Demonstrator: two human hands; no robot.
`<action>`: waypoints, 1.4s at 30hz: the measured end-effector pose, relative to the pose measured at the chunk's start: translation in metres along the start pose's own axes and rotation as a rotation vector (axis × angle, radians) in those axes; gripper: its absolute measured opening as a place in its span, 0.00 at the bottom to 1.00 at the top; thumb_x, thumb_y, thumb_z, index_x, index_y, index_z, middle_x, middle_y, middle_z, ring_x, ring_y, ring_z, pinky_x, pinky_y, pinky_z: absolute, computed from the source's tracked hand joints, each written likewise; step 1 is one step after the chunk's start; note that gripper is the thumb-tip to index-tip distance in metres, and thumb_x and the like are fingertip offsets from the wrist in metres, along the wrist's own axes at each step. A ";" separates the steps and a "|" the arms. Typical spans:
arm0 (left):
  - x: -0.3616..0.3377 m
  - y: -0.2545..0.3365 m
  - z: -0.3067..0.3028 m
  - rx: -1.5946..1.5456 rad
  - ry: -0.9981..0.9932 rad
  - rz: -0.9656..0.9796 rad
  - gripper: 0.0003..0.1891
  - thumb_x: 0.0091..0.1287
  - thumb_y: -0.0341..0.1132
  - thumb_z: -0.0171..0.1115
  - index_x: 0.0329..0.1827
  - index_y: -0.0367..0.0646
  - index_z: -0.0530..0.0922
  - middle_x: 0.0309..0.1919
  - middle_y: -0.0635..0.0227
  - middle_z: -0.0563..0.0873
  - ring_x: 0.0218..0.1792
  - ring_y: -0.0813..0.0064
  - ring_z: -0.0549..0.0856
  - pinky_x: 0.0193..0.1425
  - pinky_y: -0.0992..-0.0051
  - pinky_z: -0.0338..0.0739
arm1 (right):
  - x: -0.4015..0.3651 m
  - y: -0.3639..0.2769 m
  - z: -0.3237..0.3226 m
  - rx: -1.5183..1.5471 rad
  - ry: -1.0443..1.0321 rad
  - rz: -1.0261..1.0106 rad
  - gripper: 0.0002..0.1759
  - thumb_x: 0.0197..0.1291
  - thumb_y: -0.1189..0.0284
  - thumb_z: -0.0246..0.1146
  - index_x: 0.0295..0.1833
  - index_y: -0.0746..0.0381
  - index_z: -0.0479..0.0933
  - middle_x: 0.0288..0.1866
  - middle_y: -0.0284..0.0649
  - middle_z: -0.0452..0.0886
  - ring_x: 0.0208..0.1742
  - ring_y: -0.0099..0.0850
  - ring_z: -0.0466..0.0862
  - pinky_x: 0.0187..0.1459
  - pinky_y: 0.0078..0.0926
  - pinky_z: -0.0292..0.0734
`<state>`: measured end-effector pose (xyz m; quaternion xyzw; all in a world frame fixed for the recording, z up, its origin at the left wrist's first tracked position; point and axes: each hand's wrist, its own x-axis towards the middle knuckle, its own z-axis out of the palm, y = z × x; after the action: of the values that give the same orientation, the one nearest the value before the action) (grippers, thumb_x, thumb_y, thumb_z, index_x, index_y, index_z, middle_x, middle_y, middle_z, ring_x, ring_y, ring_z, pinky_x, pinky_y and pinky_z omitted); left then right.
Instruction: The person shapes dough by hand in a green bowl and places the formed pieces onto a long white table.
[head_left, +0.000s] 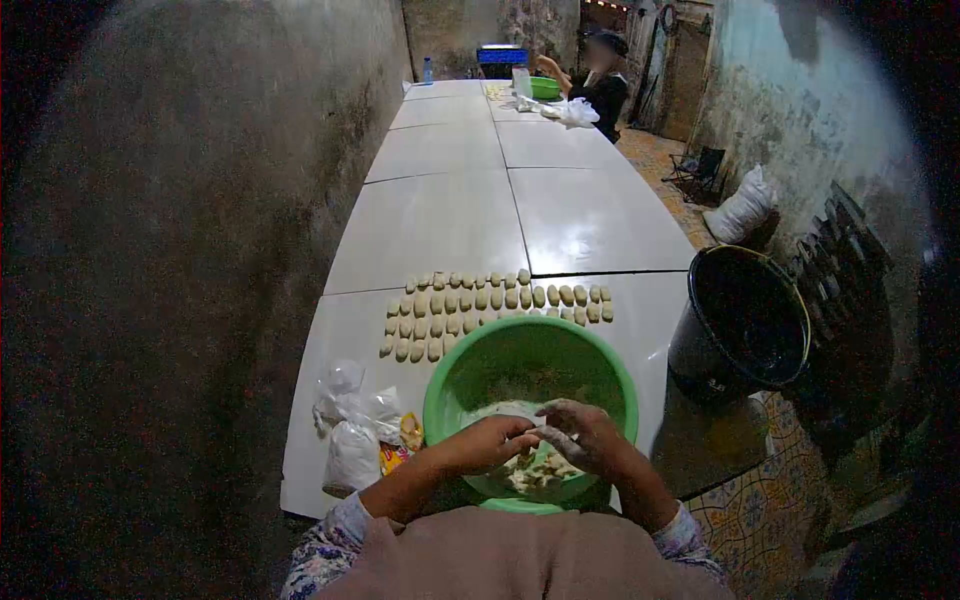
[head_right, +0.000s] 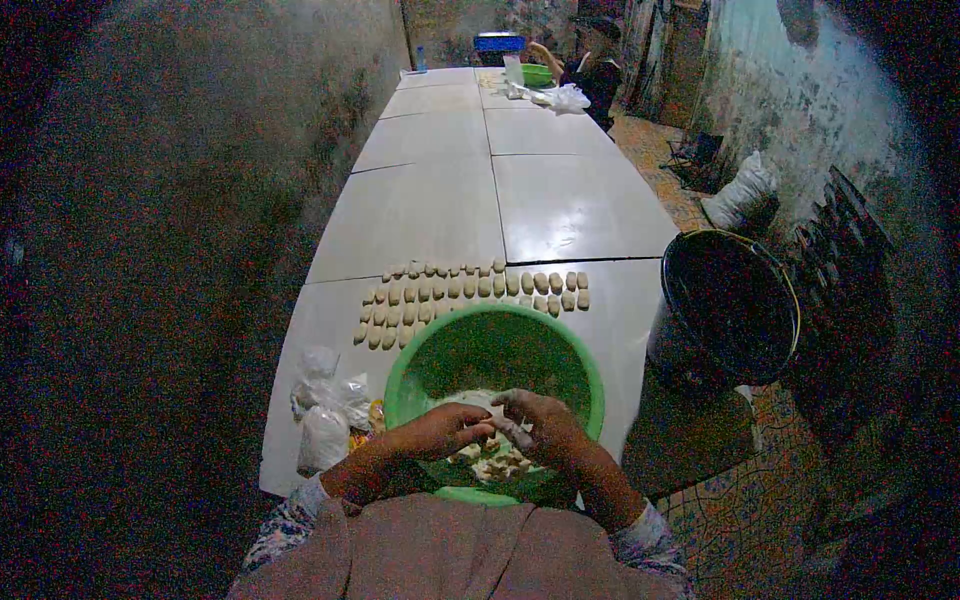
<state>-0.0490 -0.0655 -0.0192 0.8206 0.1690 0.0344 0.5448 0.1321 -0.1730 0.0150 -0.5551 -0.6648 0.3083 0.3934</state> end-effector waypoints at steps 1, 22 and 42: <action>0.001 0.000 0.003 0.032 -0.001 0.015 0.19 0.72 0.46 0.47 0.39 0.38 0.77 0.31 0.60 0.81 0.34 0.69 0.79 0.42 0.69 0.72 | 0.002 -0.003 -0.002 -0.117 -0.070 0.080 0.10 0.58 0.74 0.60 0.45 0.64 0.75 0.40 0.48 0.80 0.40 0.43 0.82 0.41 0.36 0.77; -0.006 0.012 -0.007 -0.064 0.140 -0.103 0.17 0.71 0.43 0.51 0.41 0.38 0.81 0.31 0.65 0.85 0.34 0.76 0.82 0.44 0.73 0.76 | 0.001 0.000 0.003 -0.096 -0.049 -0.075 0.14 0.56 0.77 0.64 0.48 0.63 0.72 0.37 0.44 0.76 0.33 0.37 0.77 0.34 0.31 0.74; 0.000 0.000 0.001 -0.060 0.139 -0.067 0.16 0.70 0.42 0.53 0.41 0.37 0.81 0.25 0.63 0.82 0.27 0.75 0.77 0.35 0.72 0.72 | 0.004 -0.002 0.000 -0.264 -0.121 0.057 0.14 0.59 0.67 0.62 0.49 0.60 0.76 0.45 0.46 0.79 0.45 0.46 0.80 0.45 0.37 0.77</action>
<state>-0.0491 -0.0660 -0.0196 0.7935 0.2328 0.0779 0.5569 0.1308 -0.1691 0.0171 -0.6014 -0.7059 0.2619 0.2672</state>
